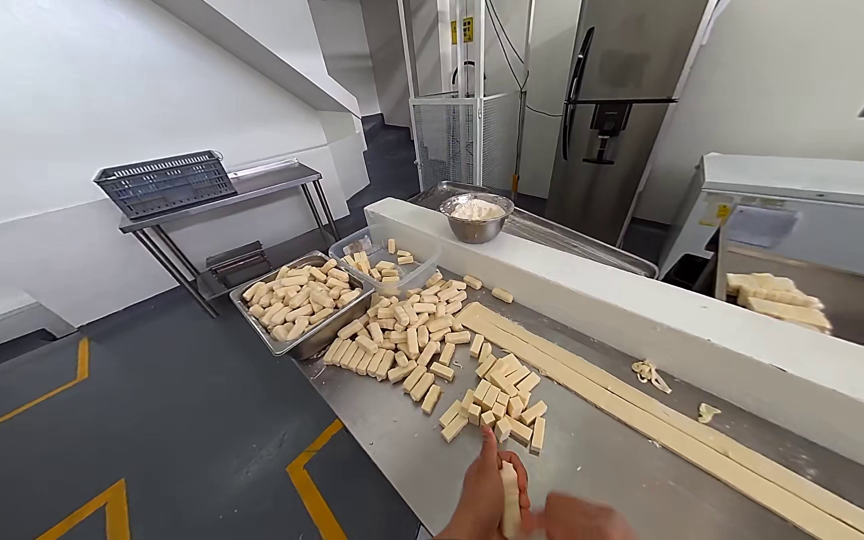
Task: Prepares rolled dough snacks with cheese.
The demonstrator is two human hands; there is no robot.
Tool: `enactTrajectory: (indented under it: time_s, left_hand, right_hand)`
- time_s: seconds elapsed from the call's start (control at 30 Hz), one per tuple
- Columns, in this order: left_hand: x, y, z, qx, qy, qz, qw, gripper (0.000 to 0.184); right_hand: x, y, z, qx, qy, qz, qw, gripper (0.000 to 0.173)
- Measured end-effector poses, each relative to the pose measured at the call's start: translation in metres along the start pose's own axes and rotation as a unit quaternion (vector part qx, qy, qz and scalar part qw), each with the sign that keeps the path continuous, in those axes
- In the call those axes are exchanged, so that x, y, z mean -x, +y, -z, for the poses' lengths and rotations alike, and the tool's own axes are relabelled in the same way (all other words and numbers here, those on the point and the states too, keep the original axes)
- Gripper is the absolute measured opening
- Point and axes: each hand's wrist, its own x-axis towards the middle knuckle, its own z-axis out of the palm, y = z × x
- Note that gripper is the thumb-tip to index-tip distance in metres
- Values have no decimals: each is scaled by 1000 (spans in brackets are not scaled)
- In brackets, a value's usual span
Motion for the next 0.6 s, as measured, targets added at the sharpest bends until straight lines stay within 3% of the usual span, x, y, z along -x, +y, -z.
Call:
enactTrajectory:
  time_s: [0.07, 0.1, 0.23, 0.3, 0.4, 0.47, 0.5, 0.57, 0.6]
  left_hand:
    - [10, 7, -2, 36, -17, 3, 999, 75]
    - [17, 9, -7, 42, -16, 7, 999, 74]
    - [24, 5, -14, 75, -19, -4, 997, 75]
    - [24, -2, -11, 66, -39, -5, 997, 82]
    - [23, -12, -7, 28, -10, 33, 999, 83]
    - [12, -21, 4, 29, -16, 53, 998, 83]
    - [3, -19, 11, 42, -26, 55, 997, 84]
    - [-16, 10, 23, 77, -9, 36, 996, 86]
    - [-27, 36, 28, 100, 30, 18, 994, 86]
  right_hand:
    - [-3, 19, -1, 59, 44, -42, 996, 76]
    - [-3, 28, -5, 64, 52, -39, 996, 80]
    - [-4, 47, -25, 121, 128, 50, 983, 52]
    - [-3, 52, -33, 166, 160, 101, 968, 43]
    - [0, 65, -48, 197, 173, 153, 953, 38]
    - [6, 71, -56, 168, 153, 80, 971, 51]
    - [9, 71, -54, 123, 118, -1, 985, 68]
    - [12, 71, -43, -11, 44, -172, 984, 108]
    - [15, 75, -40, -57, 26, -216, 974, 107]
